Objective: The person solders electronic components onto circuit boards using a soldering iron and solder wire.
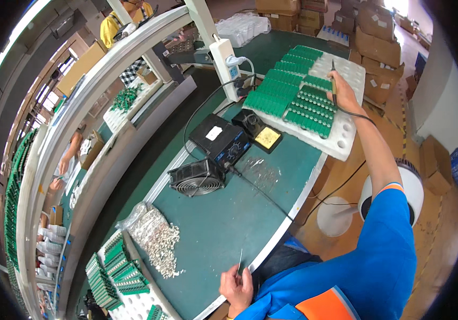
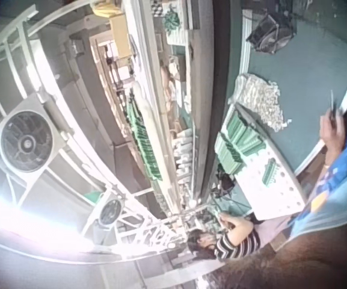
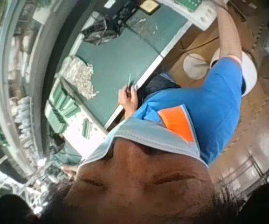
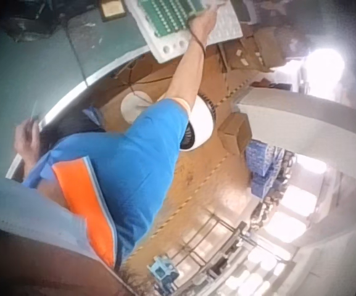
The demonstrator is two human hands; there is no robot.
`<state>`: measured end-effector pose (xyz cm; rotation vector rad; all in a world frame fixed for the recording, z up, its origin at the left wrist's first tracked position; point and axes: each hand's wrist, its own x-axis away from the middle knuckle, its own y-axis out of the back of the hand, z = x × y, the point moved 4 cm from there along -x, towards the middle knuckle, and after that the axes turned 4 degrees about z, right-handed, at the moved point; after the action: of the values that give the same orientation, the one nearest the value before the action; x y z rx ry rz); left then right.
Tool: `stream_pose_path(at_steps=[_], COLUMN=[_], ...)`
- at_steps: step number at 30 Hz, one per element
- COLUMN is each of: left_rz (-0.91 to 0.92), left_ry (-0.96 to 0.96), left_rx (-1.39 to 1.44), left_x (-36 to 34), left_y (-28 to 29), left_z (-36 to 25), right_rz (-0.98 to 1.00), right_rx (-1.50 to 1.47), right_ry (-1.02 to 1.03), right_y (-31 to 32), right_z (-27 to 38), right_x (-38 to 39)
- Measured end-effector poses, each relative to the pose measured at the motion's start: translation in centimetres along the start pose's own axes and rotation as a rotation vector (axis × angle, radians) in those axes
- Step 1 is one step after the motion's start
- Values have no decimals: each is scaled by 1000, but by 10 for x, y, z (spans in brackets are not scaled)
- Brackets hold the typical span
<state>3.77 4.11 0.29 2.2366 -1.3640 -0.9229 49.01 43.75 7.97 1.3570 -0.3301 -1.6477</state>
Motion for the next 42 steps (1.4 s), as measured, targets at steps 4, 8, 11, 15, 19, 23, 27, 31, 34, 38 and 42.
stream_pose_path(at_steps=[4,8,11,15,19,23,27,31,34,38,42], left_rz=[6,-7,-4,33,46,25,18,28,45,24,-22], left_ry=[-4,-42,-10,-84,-76,-85,-46,-21,-60,-91,-97], left_rx=[-41,-40,-31,-107,-130,-113,-91,-26,-3,98,197], left_x=[6,6,5,0,0,1,4,8,6,7,7], left_y=[-3,-6,-7,-8,-5,-3,-4,-3,3,8,10], left_z=[6,7,9,3,1,0,6,8,2,4,9], right_rz=[106,127,170,256,296,196,53,-67,-238,-305,-313], right_rx=[9,-52,-75,-133,-196,-31,45,82,-18,-154,-339], right_ry=[-119,-108,-120,-207,-308,-131,-91,-12,2,61,325], right_y=[-9,-19,-23,-18,-23,-27,-15,3,28,52,42], right_z=[-30,-35,-38,-37,-44,-46,-35,3,59,147,242], right_x=[0,-2,-5,-9,-8,-9,-12,-16,-14,7,65])
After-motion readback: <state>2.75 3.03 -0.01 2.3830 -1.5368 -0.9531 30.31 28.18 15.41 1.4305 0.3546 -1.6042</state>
